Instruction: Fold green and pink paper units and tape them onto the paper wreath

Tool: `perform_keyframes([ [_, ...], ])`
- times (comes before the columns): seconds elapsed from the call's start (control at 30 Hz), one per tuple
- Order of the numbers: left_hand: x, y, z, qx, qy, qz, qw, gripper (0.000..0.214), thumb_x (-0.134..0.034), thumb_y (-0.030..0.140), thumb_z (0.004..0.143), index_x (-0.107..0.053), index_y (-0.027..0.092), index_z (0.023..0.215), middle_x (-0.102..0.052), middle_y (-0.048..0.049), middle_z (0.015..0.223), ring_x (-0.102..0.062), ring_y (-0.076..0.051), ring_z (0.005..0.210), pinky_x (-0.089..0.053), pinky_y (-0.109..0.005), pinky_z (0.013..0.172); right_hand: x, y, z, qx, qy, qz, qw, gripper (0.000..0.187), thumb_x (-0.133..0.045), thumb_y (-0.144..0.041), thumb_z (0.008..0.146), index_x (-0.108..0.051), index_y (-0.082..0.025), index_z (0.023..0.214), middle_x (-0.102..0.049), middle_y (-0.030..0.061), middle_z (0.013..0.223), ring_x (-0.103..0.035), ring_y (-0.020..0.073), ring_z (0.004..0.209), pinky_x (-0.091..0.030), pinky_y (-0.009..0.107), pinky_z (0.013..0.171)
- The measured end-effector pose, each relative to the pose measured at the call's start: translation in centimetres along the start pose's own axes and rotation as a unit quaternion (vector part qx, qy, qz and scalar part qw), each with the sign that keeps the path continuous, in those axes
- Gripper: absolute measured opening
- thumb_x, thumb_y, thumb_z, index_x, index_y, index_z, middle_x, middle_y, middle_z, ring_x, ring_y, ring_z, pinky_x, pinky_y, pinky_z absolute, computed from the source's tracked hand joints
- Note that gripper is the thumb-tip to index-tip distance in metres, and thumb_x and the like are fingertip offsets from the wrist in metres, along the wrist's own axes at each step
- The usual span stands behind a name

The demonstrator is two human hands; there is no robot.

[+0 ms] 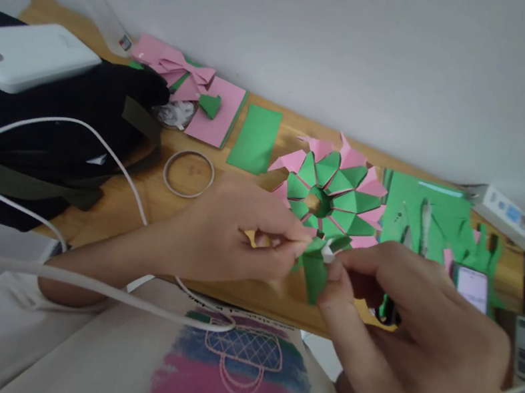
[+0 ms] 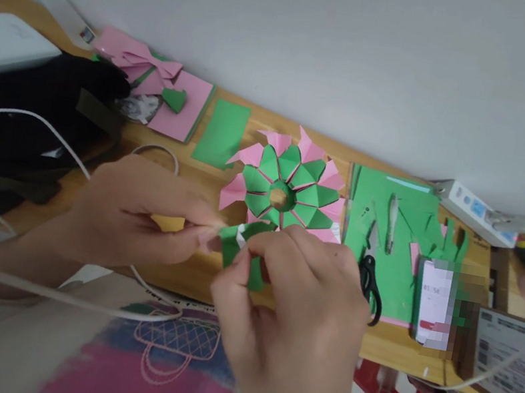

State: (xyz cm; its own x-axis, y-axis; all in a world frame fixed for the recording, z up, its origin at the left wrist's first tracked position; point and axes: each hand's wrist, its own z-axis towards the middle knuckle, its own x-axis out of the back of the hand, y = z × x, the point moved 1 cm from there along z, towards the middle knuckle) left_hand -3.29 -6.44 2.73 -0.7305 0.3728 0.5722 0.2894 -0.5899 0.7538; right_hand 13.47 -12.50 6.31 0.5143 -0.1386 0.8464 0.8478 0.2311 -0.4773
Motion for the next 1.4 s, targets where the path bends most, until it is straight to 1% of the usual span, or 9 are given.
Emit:
perform_keyframes([
  [0.27, 1.1, -3.3, -2.9, 0.162, -0.010, -0.203, 0.966, 0.020, -0.060, 0.017, 0.081, -0.068, 0.012, 0.063, -0.069, -0.0024, 0.056, -0.063, -0.009, 0.052, -0.044, -0.013, 0.047, -2.0, 2.4, 2.3, -0.061, -0.153, 0.256, 0.953, 0.020, -0.054, -0.017, 0.078, -0.054, -0.020, 0.059, -0.051, -0.0035, 0.056, -0.045, 0.0105, 0.054, -0.036, 0.023, 0.050],
  [0.37, 1.5, -4.9, -5.4, 0.253, -0.006, -0.252, 0.934, 0.022, -0.057, 0.022, 0.084, -0.067, 0.013, 0.066, -0.068, -0.0016, 0.056, -0.063, -0.009, 0.051, -0.047, -0.014, 0.049, -3.4, 2.7, 4.8, -0.054, -0.205, 0.254, 0.944, 0.020, -0.052, -0.020, 0.077, -0.054, -0.020, 0.057, -0.051, -0.0036, 0.054, -0.046, 0.0104, 0.053, -0.037, 0.023, 0.050],
  [0.47, 2.0, -6.4, -7.9, 0.312, 0.045, -0.247, 0.916, 0.022, -0.060, 0.026, 0.080, -0.066, 0.013, 0.064, -0.069, -0.0013, 0.057, -0.063, -0.010, 0.051, -0.049, -0.016, 0.051, -5.5, 1.7, 9.0, -0.025, -0.278, 0.213, 0.936, 0.020, -0.050, -0.021, 0.077, -0.054, -0.019, 0.057, -0.056, -0.0029, 0.058, -0.050, 0.0102, 0.056, -0.038, 0.023, 0.052],
  [0.67, 2.4, -7.2, -10.7, 0.347, 0.068, -0.243, 0.903, 0.024, -0.060, 0.033, 0.080, -0.067, 0.014, 0.066, -0.069, -0.0022, 0.060, -0.063, -0.011, 0.053, -0.049, -0.018, 0.054, -13.3, -2.7, 19.2, -0.013, -0.348, 0.074, 0.934, 0.021, -0.057, -0.021, 0.080, -0.060, -0.015, 0.061, -0.051, -0.0042, 0.053, -0.050, 0.0096, 0.055, -0.038, 0.023, 0.053],
  [0.77, 2.6, -7.0, -11.4, 0.350, 0.078, -0.252, 0.899, 0.026, -0.059, 0.034, 0.080, -0.066, 0.014, 0.065, -0.069, -0.0022, 0.060, -0.063, -0.011, 0.053, -0.047, -0.018, 0.054, -18.0, -4.8, 22.2, -0.022, -0.394, 0.053, 0.917, 0.021, -0.060, -0.030, 0.089, -0.067, -0.011, 0.089, -0.067, 0.0032, 0.083, -0.062, 0.0140, 0.073, -0.051, 0.028, 0.066],
  [0.83, 2.8, -7.1, -11.9, 0.351, 0.092, -0.255, 0.896, 0.027, -0.059, 0.035, 0.081, -0.066, 0.014, 0.065, -0.069, -0.0022, 0.059, -0.063, -0.011, 0.053, -0.046, -0.018, 0.053, -20.5, -5.7, 23.3, -0.028, -0.420, 0.044, 0.906, 0.030, -0.058, -0.035, 0.092, -0.060, -0.015, 0.114, -0.063, 0.0074, 0.112, -0.064, 0.0186, 0.093, -0.055, 0.038, 0.079],
  [0.93, 3.1, -7.5, -13.0, 0.365, 0.113, -0.254, 0.888, 0.027, -0.060, 0.036, 0.079, -0.066, 0.014, 0.065, -0.068, -0.0020, 0.057, -0.062, -0.011, 0.052, -0.046, -0.018, 0.052, -22.7, -6.2, 23.8, -0.033, -0.438, 0.038, 0.898, 0.034, -0.058, -0.034, 0.092, -0.056, -0.017, 0.121, -0.060, 0.0089, 0.121, -0.062, 0.0214, 0.102, -0.054, 0.042, 0.085],
  [1.07, 3.5, -8.0, -14.1, 0.377, 0.120, -0.268, 0.878, 0.027, -0.061, 0.037, 0.077, -0.066, 0.015, 0.063, -0.068, -0.0016, 0.057, -0.063, -0.012, 0.052, -0.046, -0.018, 0.052, -23.4, -6.2, 24.1, -0.038, -0.436, 0.033, 0.899, 0.033, -0.058, -0.034, 0.092, -0.057, -0.017, 0.121, -0.060, 0.0088, 0.121, -0.062, 0.0214, 0.102, -0.054, 0.042, 0.085],
  [1.4, 4.2, -8.0, -13.7, 0.352, 0.140, -0.299, 0.876, 0.025, -0.062, 0.035, 0.077, -0.066, 0.015, 0.062, -0.067, -0.0010, 0.054, -0.063, -0.011, 0.050, -0.046, -0.017, 0.050, -21.1, -6.9, 24.4, 0.039, -0.431, 0.034, 0.901, 0.033, -0.059, -0.034, 0.092, -0.058, -0.016, 0.120, -0.060, 0.0086, 0.121, -0.062, 0.0214, 0.101, -0.055, 0.041, 0.084],
])
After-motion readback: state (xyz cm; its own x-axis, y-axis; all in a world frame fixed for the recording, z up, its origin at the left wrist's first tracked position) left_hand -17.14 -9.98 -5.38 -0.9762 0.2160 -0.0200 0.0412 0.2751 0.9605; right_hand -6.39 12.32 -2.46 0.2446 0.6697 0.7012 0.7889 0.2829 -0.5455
